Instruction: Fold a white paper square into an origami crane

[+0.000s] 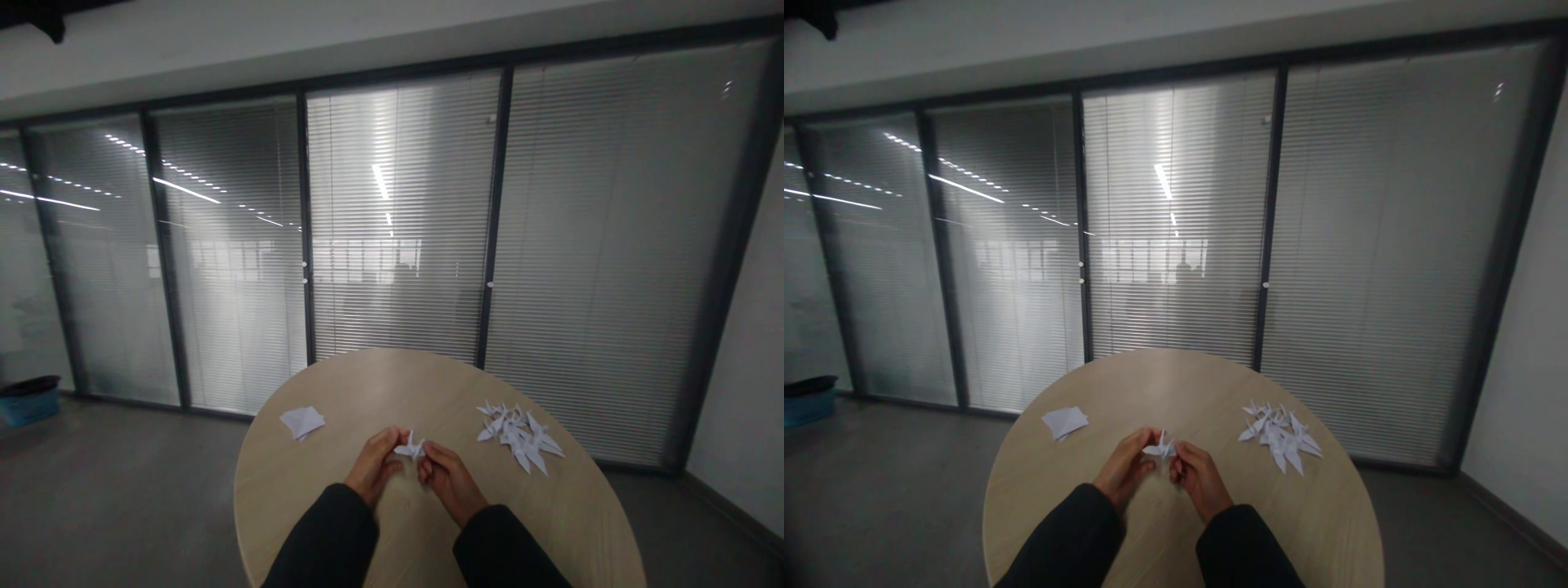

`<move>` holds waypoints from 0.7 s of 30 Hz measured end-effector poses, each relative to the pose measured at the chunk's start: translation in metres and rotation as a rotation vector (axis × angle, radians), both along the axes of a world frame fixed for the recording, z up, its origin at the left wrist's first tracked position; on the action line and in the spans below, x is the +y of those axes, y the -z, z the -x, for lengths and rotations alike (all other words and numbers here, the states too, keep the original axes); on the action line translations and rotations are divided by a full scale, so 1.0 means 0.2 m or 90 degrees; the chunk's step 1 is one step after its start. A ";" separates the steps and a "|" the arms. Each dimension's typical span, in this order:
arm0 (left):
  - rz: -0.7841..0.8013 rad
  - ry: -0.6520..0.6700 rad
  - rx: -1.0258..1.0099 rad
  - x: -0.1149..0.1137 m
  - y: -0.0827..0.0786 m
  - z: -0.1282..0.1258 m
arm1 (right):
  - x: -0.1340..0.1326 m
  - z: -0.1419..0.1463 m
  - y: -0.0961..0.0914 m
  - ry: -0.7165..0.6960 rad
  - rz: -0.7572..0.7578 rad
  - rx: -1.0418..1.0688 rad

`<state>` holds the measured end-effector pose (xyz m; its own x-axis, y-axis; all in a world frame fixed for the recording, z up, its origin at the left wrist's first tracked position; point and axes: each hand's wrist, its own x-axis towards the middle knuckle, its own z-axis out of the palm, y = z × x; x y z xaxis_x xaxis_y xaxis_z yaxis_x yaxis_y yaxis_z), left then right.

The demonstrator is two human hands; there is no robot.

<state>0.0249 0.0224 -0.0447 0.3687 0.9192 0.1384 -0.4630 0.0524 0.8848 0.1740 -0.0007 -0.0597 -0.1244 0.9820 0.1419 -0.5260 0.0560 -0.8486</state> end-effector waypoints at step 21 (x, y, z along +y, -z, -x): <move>-0.186 -0.233 0.153 0.09 0.06 0.00 | 0.00 0.00 -0.01 0.272 -0.254 -0.389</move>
